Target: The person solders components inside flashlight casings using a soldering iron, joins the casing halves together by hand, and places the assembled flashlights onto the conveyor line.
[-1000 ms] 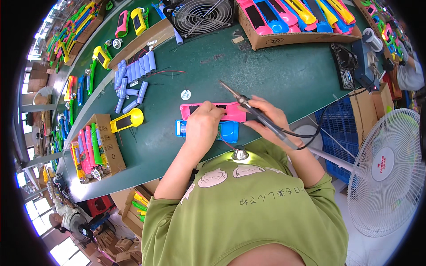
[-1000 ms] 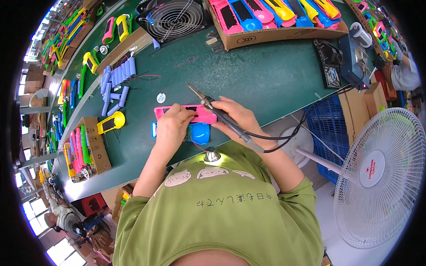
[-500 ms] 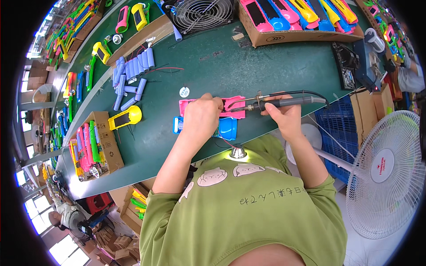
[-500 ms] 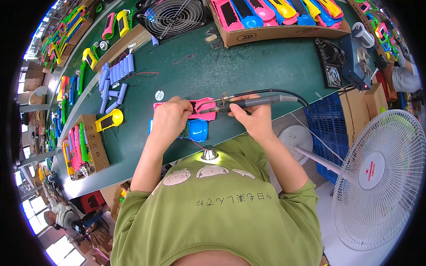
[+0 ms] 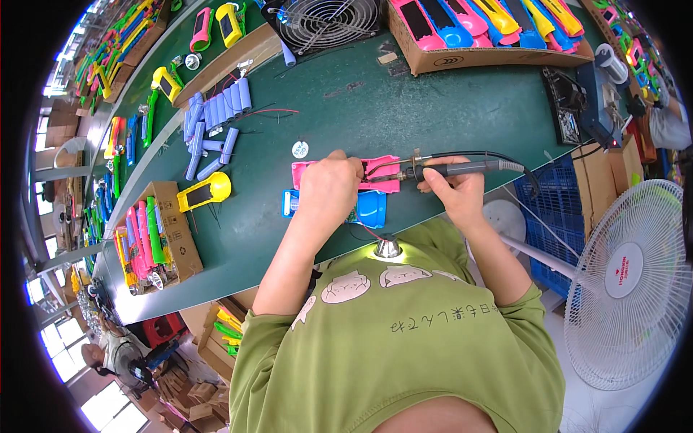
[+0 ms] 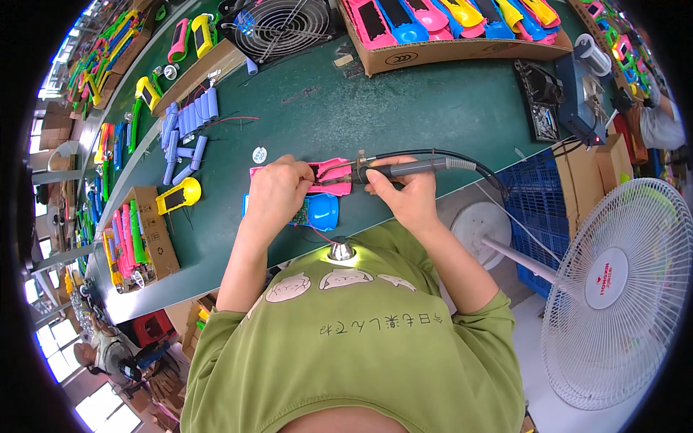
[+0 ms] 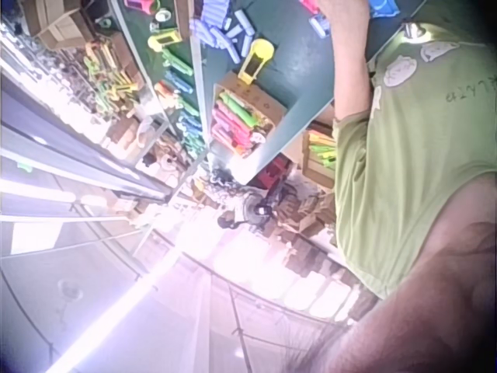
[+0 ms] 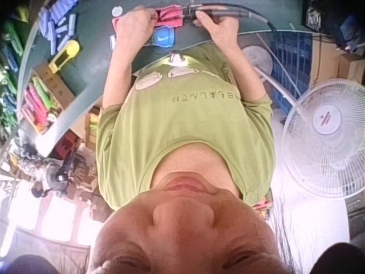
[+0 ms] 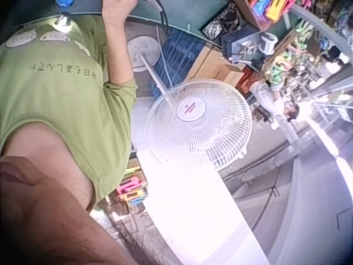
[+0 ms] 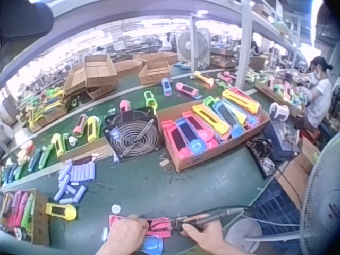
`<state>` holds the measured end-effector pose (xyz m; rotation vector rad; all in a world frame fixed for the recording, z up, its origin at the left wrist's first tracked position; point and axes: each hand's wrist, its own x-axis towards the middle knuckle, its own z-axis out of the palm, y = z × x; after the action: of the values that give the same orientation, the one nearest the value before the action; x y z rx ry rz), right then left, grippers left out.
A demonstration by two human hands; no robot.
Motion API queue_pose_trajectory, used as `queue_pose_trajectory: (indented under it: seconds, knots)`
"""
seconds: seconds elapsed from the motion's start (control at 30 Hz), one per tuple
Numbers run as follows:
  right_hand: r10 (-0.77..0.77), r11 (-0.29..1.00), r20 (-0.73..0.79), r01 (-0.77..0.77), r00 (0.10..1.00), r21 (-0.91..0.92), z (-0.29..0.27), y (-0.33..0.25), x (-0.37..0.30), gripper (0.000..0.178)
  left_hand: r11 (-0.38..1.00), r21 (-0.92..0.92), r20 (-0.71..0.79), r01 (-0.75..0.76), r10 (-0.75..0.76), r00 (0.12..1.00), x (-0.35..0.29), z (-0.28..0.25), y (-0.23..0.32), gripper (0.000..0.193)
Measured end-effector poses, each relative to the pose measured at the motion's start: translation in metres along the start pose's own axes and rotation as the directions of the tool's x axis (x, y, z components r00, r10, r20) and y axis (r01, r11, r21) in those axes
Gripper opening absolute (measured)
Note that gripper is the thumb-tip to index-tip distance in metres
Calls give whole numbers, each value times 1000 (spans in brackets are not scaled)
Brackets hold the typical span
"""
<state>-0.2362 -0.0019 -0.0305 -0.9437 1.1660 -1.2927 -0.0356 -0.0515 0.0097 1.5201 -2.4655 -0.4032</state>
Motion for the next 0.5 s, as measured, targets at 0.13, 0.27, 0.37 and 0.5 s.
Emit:
queue_pose_trajectory:
  seconds: [0.13, 0.27, 0.37, 0.5]
  knots:
    - [-145, 989, -43, 146, 988, 23, -1, -2, -8, 16, 1000, 4, 0, 18, -18, 1000, 2, 0, 2, 5]
    - [-332, 939, -12, 329, 943, -100, 6, -3, -28, 22, 1000, 13, 2, 17, -17, 1000, 1, -1, 2, 5]
    - [-521, 728, 259, 582, 813, -362, 20, 1, -23, 52, 999, 22, 12, 24, -25, 1000, 1, -1, 3, 5]
    - [-295, 803, 385, 446, 874, -396, 31, 8, -23, 70, 1000, 1, 15, 29, -29, 999, 2, -2, 5, 6]
